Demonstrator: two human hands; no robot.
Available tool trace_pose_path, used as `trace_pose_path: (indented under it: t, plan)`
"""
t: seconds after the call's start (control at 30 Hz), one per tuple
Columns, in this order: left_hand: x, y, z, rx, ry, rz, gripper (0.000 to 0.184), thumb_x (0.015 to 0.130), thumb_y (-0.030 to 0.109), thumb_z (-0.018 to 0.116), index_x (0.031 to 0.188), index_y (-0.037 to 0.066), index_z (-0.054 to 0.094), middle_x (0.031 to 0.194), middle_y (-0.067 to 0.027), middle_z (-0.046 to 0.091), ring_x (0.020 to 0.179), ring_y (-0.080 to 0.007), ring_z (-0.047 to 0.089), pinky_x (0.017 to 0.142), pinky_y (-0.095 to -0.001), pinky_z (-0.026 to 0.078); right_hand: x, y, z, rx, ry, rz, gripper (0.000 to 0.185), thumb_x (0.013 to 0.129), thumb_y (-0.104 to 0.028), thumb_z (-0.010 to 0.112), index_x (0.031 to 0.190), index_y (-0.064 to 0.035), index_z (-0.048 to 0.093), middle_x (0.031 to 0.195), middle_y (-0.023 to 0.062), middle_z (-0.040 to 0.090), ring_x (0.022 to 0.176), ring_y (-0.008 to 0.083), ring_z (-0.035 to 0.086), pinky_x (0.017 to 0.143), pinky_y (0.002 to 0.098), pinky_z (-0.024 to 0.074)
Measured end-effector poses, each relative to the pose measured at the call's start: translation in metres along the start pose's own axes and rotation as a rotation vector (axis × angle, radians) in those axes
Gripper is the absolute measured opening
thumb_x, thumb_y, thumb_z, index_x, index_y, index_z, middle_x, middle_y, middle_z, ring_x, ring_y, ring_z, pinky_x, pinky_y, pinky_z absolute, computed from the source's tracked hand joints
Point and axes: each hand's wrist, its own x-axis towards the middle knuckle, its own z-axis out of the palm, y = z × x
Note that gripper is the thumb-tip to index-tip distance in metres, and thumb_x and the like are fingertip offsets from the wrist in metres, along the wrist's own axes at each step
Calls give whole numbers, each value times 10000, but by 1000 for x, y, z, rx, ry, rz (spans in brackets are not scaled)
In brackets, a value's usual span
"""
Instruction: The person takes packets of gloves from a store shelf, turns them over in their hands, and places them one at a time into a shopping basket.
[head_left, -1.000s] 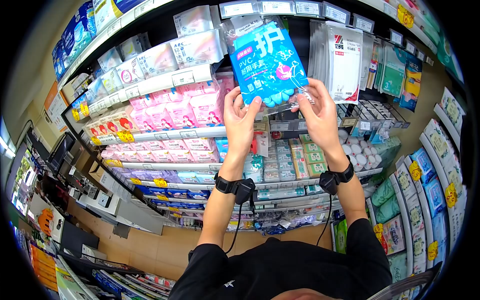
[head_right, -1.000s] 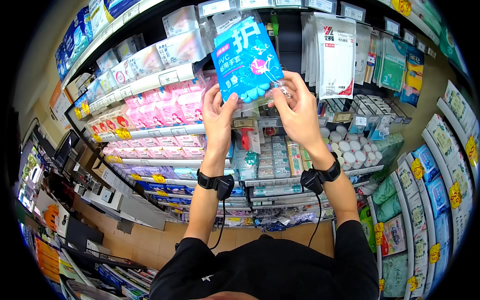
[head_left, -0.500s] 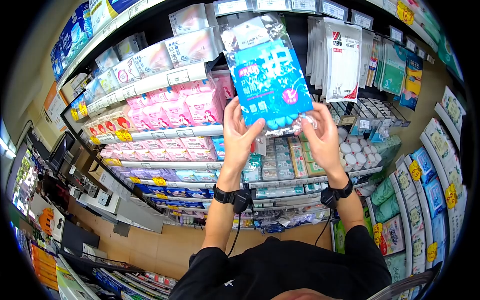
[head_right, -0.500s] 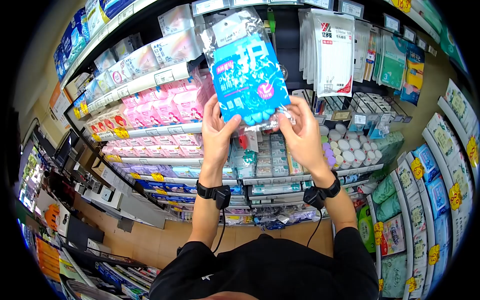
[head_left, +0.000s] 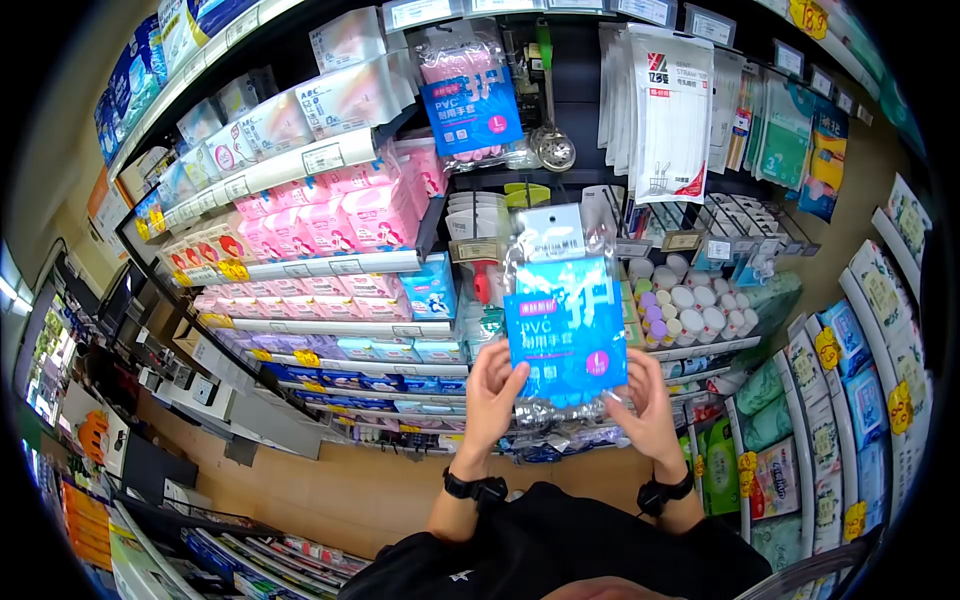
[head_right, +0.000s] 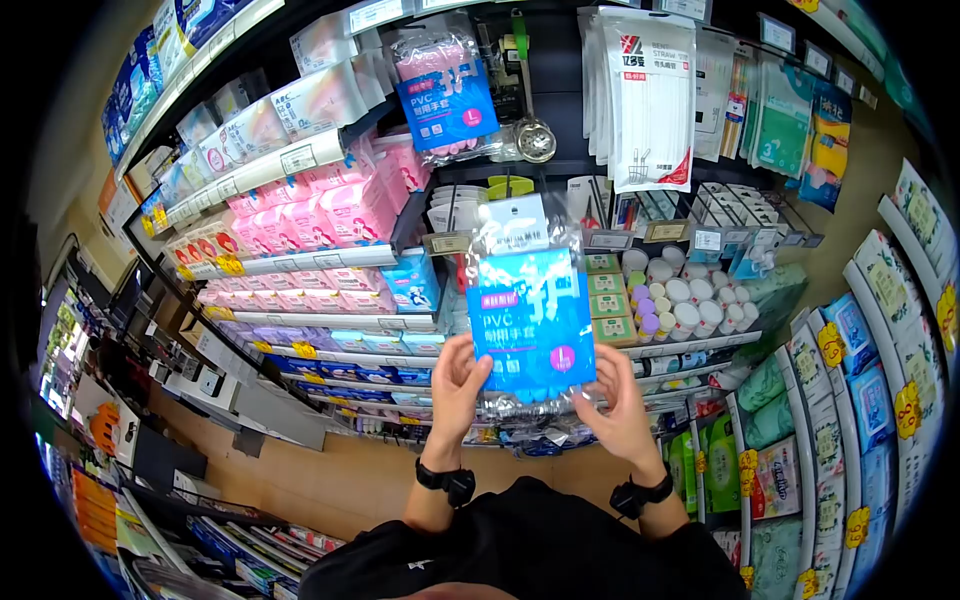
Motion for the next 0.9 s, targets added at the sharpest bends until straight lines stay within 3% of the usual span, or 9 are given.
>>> trace_pose_path:
  t: [0.17,0.5,0.8,0.9]
  plan:
    - [-34,-21,18,-65,-14,-52,346,959,-34,598,1281,-38,469,1196,-145,638,1089,-158,621,901,-279,514,-34,-6,-20,20,4,89,719,841,62,675,1456,-17,309,1332,132,500,1168,198,555,974,343,445]
    - [-99,-24,67,-67,25,-65,352,941,-64,606,1269,-43,481,1240,-151,602,1100,-174,620,897,-284,525,-86,-20,-51,113,85,25,652,873,85,631,1439,8,317,1288,149,509,1110,191,569,973,331,460]
    - [-159,-18,119,-81,40,-88,341,954,-56,584,1277,-51,475,1255,-151,599,1115,-170,610,918,-283,508,-142,-37,-88,30,58,62,467,917,69,610,1363,31,476,1180,98,548,1027,139,593,908,284,484]
    - [-179,-22,134,-51,66,-101,289,989,9,570,1264,-42,499,1201,-128,628,1089,-150,610,909,-278,499,-161,-45,-97,65,54,111,455,919,68,613,1357,29,494,1153,86,550,1046,140,591,906,283,486]
